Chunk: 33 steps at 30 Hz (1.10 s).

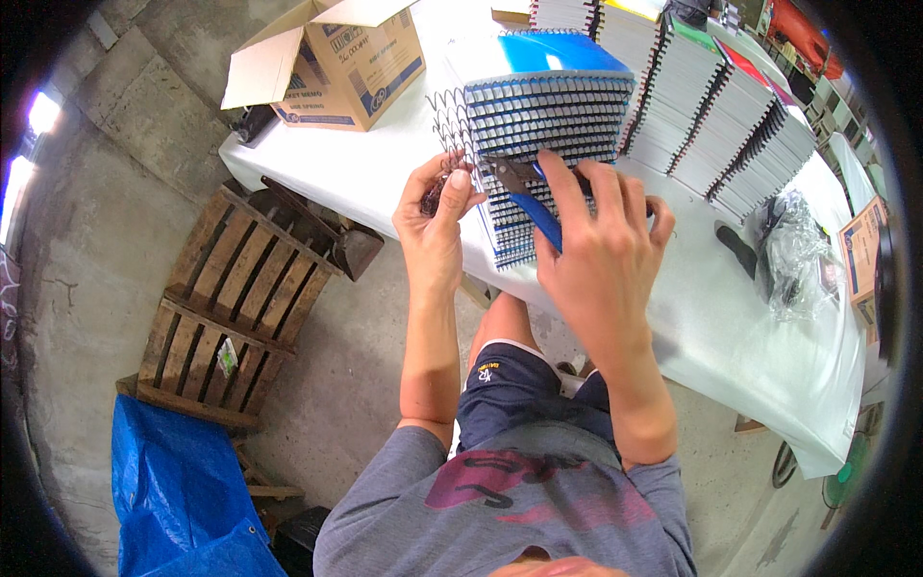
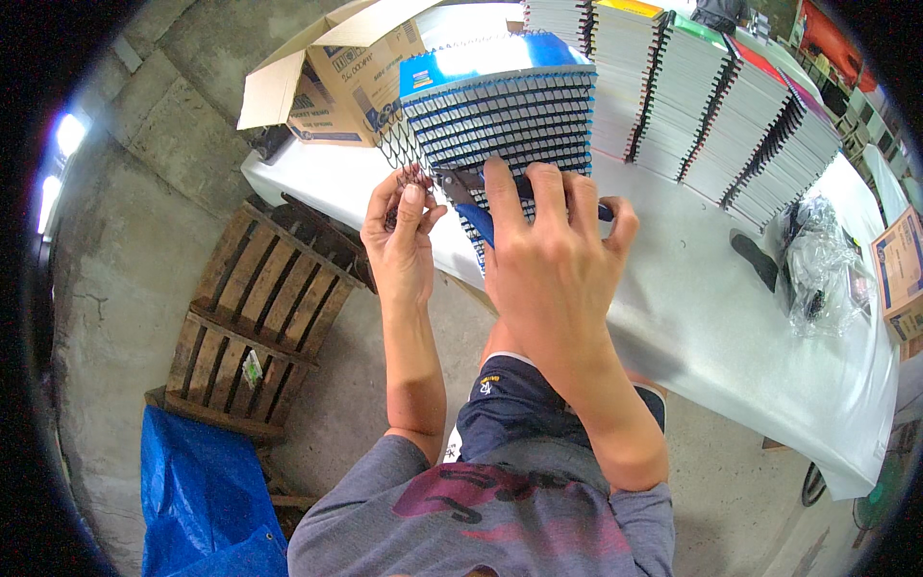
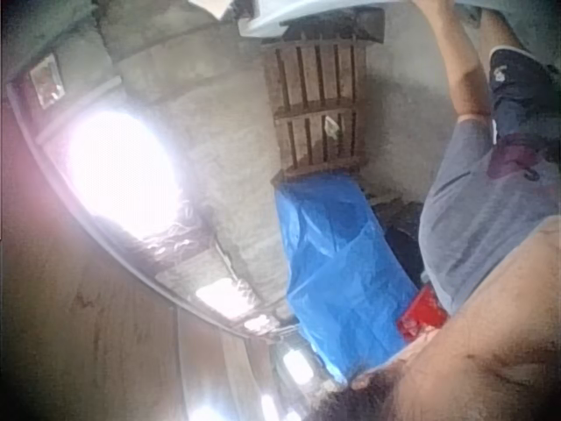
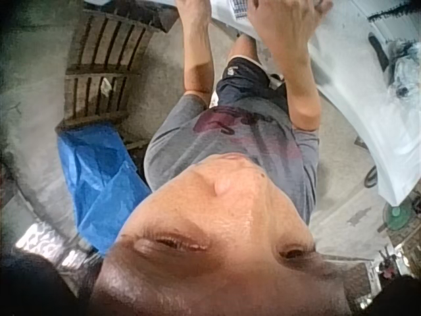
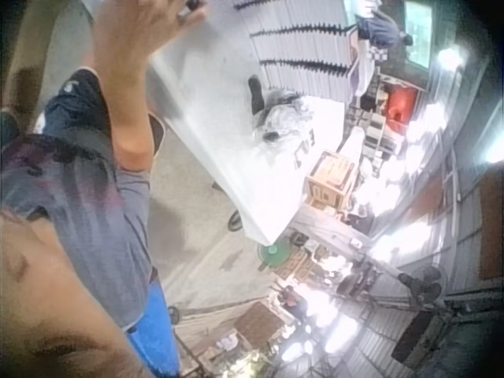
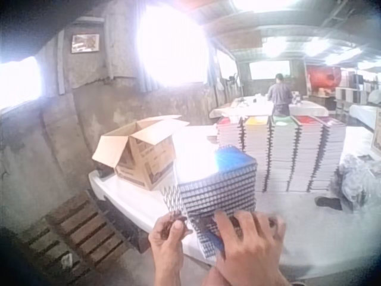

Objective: The person uses pliers to trim the spiral binding edges of a stack of notebooks, then stacks the trimmed notebooks by color on the table. The person then opens a cardboard box with the pliers.

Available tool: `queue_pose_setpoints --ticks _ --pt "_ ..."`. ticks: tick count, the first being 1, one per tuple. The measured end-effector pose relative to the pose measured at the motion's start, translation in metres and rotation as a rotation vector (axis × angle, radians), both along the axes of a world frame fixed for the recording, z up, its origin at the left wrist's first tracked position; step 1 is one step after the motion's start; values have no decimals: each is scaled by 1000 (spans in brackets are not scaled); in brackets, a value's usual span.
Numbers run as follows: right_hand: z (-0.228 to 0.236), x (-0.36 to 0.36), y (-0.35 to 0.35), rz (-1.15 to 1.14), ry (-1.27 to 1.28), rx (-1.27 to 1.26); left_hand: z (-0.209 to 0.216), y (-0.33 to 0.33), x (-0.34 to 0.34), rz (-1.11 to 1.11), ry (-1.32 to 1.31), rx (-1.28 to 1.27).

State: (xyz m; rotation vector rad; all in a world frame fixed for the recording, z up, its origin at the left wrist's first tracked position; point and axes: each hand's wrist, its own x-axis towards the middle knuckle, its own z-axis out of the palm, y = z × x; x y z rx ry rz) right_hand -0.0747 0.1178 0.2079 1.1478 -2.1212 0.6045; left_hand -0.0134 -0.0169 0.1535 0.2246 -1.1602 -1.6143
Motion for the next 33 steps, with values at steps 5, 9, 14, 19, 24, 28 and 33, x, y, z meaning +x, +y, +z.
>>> queue_pose_setpoints --ticks 5,9,14,19,24,28,33 --pt "-8 -3 -6 -15 100 -49 1 2 1 -7 -2 15" --pt "-3 1 -6 11 7 -11 2 3 1 3 -4 8" --pt "-4 -6 -6 82 -55 -22 0 2 1 8 -16 -14" --pt "-13 -14 -8 120 -66 -74 -2 8 -3 154 -2 -126" --pt "-10 -12 -8 143 -146 -56 -2 9 8 633 -196 -497" --pt "-4 -15 6 261 -196 -185 10 20 26 275 174 -144" --pt "-22 -49 70 391 -361 -416 1 86 26 -812 412 657"
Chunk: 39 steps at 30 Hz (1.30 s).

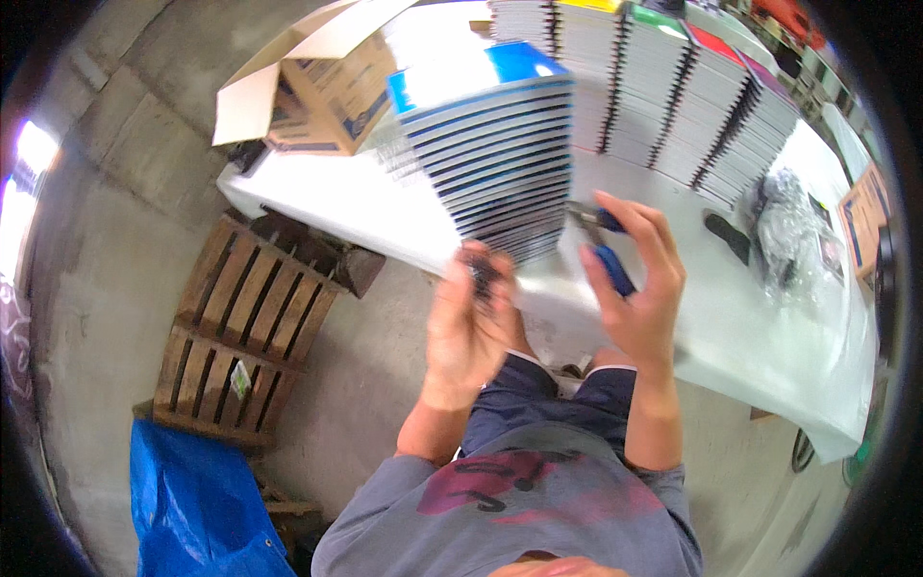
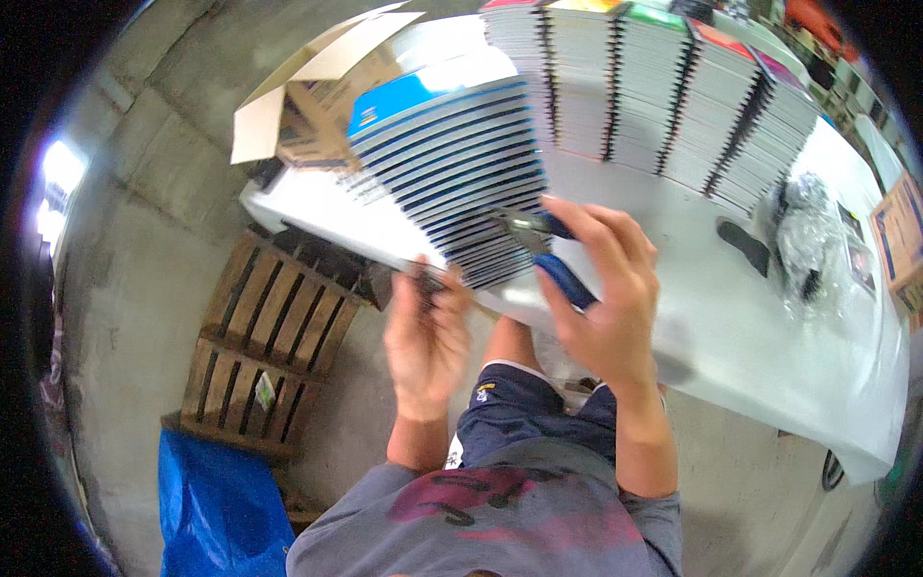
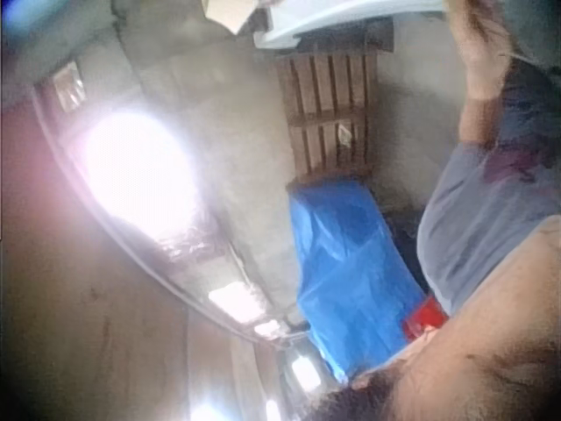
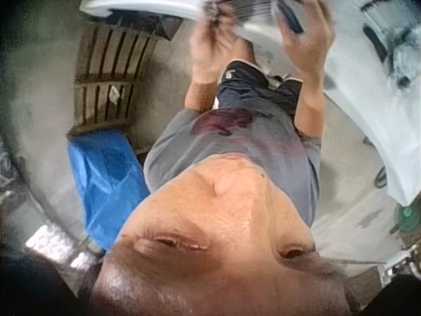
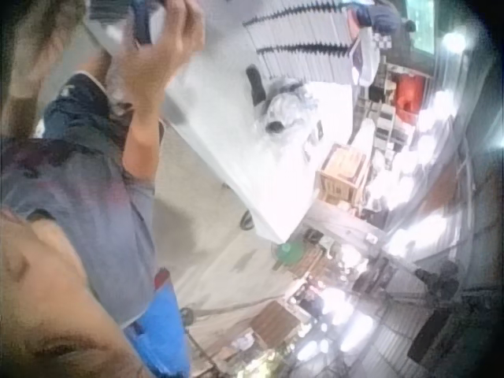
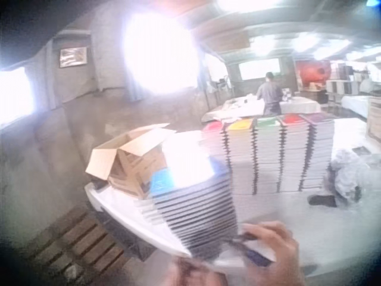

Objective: The person uses pliers to trim the spiral binding edges of a stack of notebooks, then stacks the trimmed notebooks by color on the table. The person then opens a cardboard box with the pliers.

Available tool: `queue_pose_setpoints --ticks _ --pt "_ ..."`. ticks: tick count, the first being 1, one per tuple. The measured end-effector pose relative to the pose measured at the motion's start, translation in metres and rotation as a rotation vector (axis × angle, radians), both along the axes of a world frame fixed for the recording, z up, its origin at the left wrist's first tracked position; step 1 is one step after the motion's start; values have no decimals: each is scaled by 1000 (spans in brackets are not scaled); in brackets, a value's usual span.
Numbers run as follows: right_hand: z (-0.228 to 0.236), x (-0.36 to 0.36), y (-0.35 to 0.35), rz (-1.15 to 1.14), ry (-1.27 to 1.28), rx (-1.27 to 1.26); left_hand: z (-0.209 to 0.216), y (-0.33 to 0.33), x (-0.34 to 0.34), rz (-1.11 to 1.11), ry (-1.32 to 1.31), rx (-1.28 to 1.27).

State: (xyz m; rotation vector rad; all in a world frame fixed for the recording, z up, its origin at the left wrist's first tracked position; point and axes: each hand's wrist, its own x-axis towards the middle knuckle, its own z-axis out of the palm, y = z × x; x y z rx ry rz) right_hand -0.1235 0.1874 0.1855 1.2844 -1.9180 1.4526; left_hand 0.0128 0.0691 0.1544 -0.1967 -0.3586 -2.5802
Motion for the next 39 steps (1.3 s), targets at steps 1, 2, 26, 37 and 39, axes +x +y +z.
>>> queue_pose_setpoints --ticks 1,2,26,37,39 --pt "-10 -8 19 -5 -108 -55 -10 15 -11 -120 -123 8" --pt "-20 -14 39 -15 -217 -108 -19 30 -24 -245 -247 16" --pt "-134 -26 238 -544 -733 -549 22 242 -258 -868 -126 -535" --pt "-124 0 115 1 -836 -234 -19 -77 20 66 269 -857" --pt "-119 3 94 57 -817 -173 -24 -112 34 441 -85 -589"
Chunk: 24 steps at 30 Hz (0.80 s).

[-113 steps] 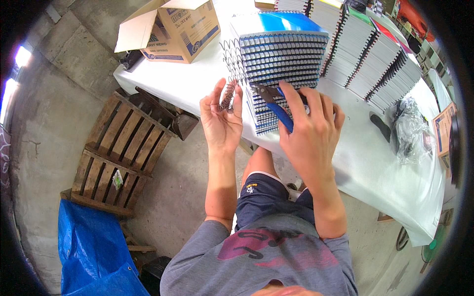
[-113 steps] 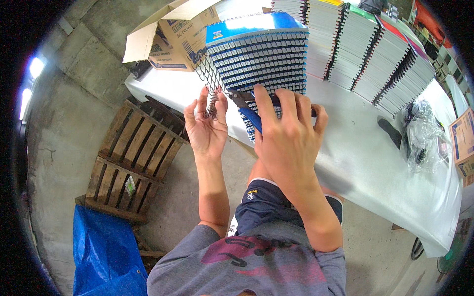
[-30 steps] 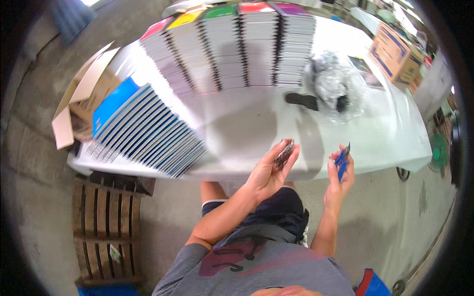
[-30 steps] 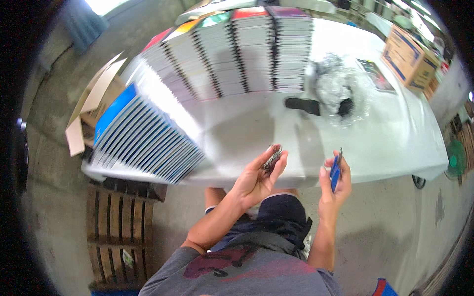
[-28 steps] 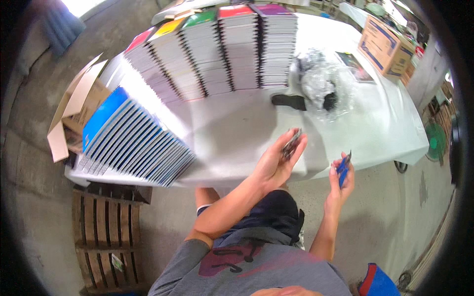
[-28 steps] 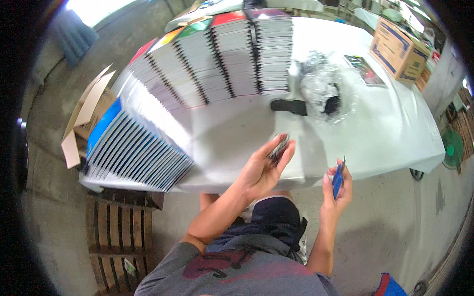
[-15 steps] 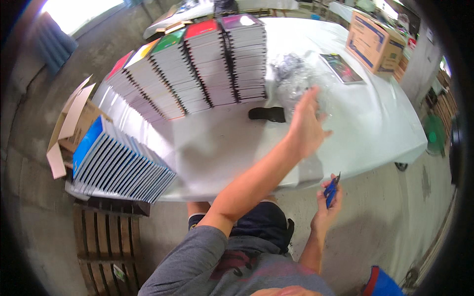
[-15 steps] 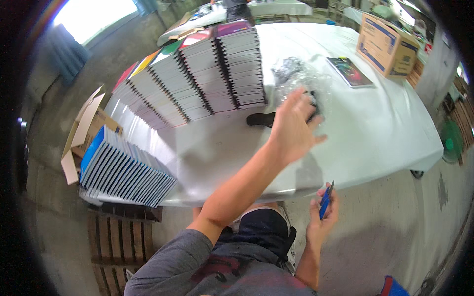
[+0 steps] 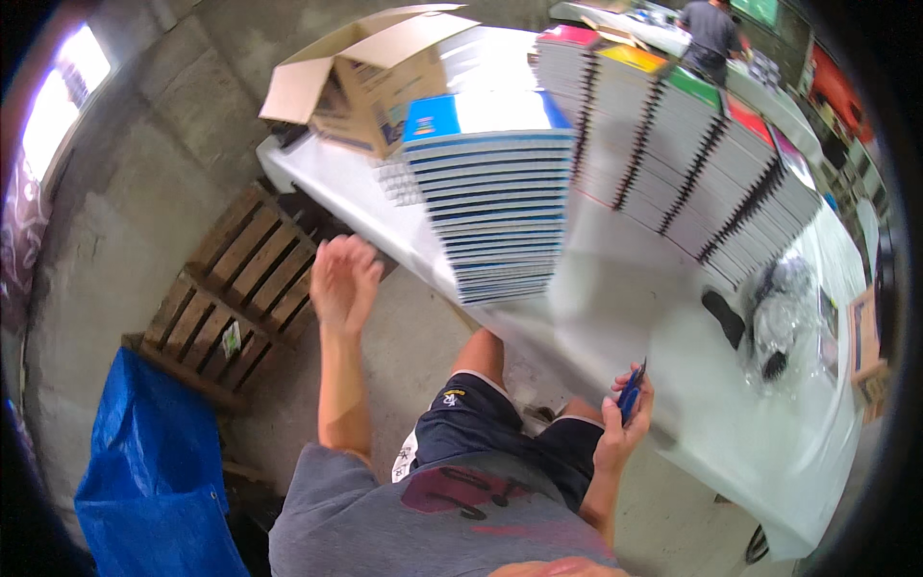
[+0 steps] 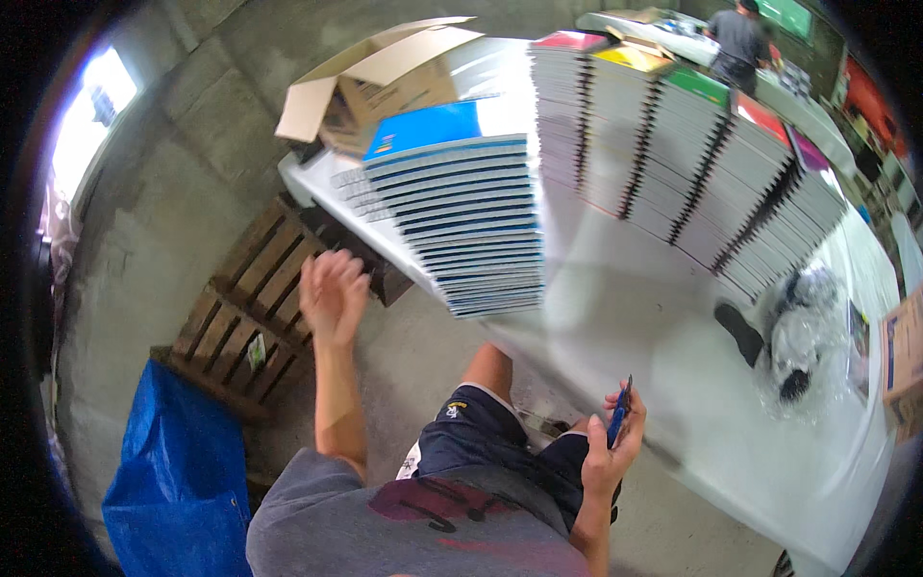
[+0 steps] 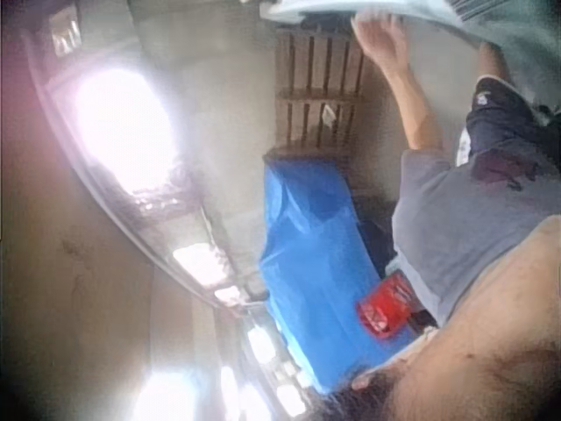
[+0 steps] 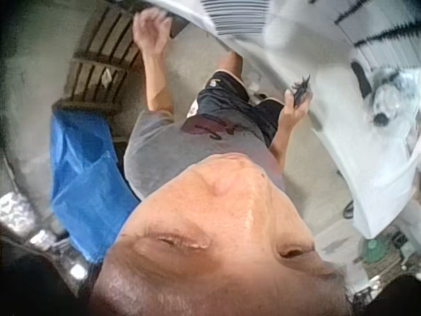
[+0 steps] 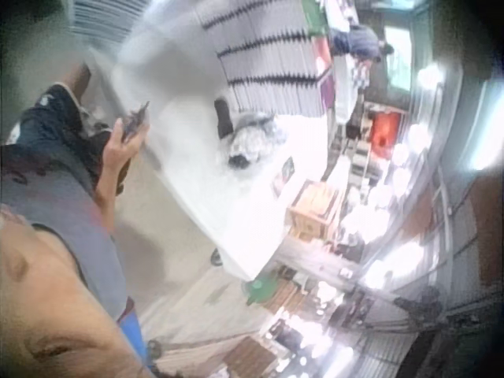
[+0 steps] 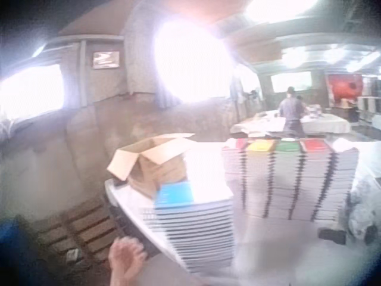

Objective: The person uses pliers to trim the spiral binding edges of a stack of notebooks, then stacks the trimmed notebooks by color on the table. The person then opens a cardboard box with the pliers.

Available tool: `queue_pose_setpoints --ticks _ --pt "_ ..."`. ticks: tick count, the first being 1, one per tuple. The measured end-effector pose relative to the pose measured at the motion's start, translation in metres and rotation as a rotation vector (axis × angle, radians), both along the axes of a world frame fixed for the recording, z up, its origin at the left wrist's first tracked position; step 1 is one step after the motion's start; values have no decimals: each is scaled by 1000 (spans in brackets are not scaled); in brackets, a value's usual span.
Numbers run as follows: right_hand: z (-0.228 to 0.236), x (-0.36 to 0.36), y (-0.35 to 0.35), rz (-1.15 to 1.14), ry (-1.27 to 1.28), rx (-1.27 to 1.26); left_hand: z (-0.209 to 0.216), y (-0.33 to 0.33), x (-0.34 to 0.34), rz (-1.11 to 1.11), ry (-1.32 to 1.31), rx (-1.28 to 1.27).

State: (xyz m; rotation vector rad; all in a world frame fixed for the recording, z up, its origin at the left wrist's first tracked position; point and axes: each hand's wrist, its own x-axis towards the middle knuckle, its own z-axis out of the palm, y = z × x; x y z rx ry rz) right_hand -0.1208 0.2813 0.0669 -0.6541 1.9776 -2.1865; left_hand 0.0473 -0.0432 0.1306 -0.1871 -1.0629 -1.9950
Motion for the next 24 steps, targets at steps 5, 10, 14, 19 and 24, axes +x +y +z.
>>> queue_pose_setpoints --ticks 5,10,14,19,24 --pt "13 6 -36 128 40 33 -80 -39 -26 121 -807 -267" --pt "8 2 -34 128 61 46 -95 -11 -42 34 -858 -444" --pt "8 3 -30 125 42 94 -95 -8 -37 -26 -807 -296" --pt "14 5 -38 149 67 89 -91 -11 -37 -68 -764 -252" --pt "29 6 -55 171 168 173 -92 -4 -37 -62 -779 -336"
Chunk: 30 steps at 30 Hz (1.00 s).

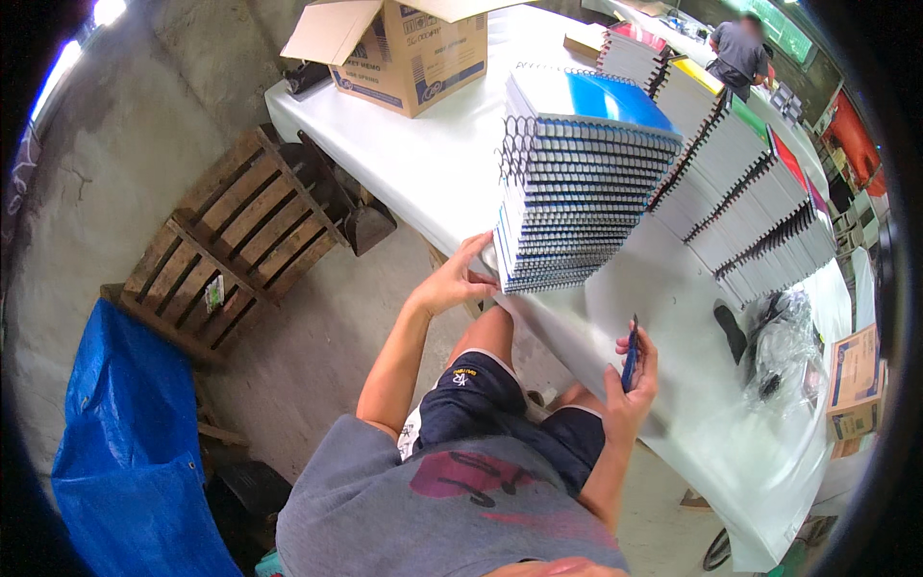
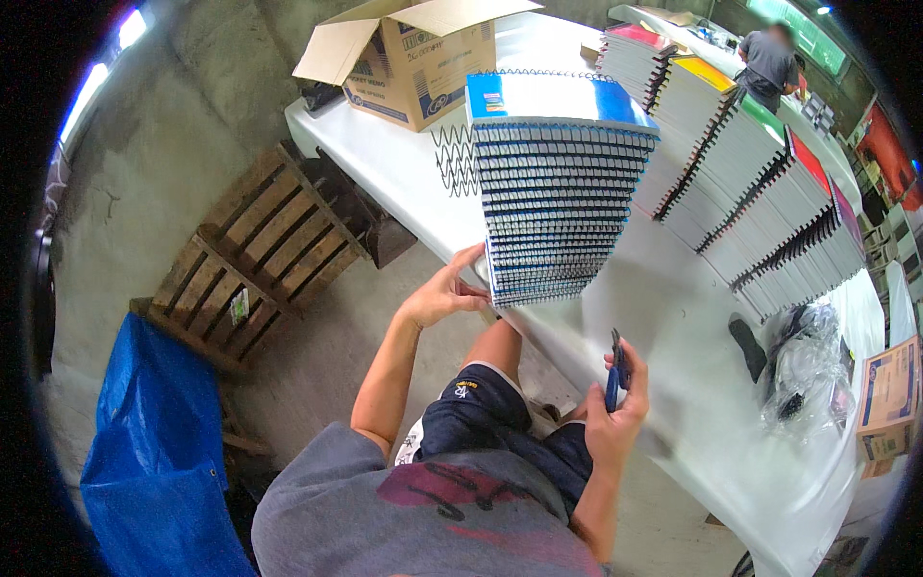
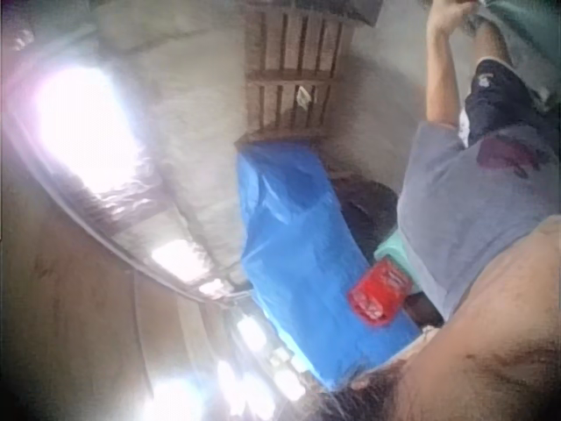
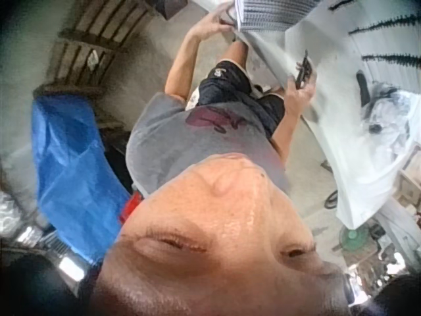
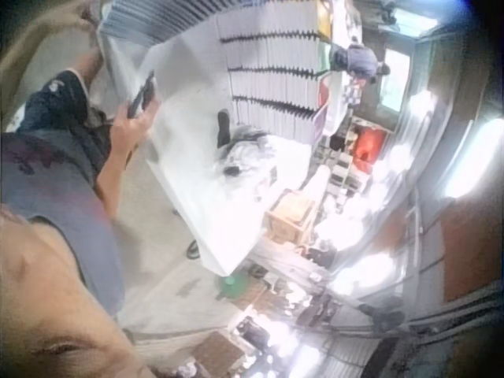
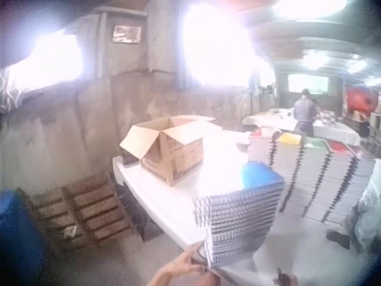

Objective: The person uses pliers to trim the spiral binding edges of a stack of notebooks, then stacks the trimmed notebooks by color on the table. The person then opens a cardboard box with the pliers.

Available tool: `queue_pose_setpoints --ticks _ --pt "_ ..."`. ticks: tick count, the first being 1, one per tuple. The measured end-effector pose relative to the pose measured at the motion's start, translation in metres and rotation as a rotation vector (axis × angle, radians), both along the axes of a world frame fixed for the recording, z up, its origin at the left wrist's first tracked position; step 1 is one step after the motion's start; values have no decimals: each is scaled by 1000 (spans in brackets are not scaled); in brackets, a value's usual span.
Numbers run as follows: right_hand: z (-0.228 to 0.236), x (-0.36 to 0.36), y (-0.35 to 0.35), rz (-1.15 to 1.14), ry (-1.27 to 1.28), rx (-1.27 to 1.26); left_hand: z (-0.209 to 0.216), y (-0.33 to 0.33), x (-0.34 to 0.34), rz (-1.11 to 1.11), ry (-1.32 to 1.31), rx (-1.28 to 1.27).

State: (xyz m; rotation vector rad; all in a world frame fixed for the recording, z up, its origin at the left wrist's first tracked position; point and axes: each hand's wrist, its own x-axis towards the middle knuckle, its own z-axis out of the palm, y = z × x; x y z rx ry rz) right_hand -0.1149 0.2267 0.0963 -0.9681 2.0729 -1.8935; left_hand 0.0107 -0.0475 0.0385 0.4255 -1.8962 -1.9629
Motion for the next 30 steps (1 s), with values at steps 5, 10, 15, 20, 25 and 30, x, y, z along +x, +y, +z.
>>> queue_pose_setpoints --ticks 5,10,15,20,25,30 --pt "29 5 -29 4 232 -15 -8 8 -1 20 53 -47" --pt "66 11 -55 4 637 81 3 9 7 -23 -49 -8" --pt "91 16 -76 -133 829 212 33 -1 25 236 -69 -502" --pt "101 17 -80 -204 872 238 133 38 17 375 461 -344" --pt "105 22 -85 -228 886 295 160 52 -14 508 559 -347" --pt "110 26 -86 -266 917 312 155 52 -27 570 565 -329"
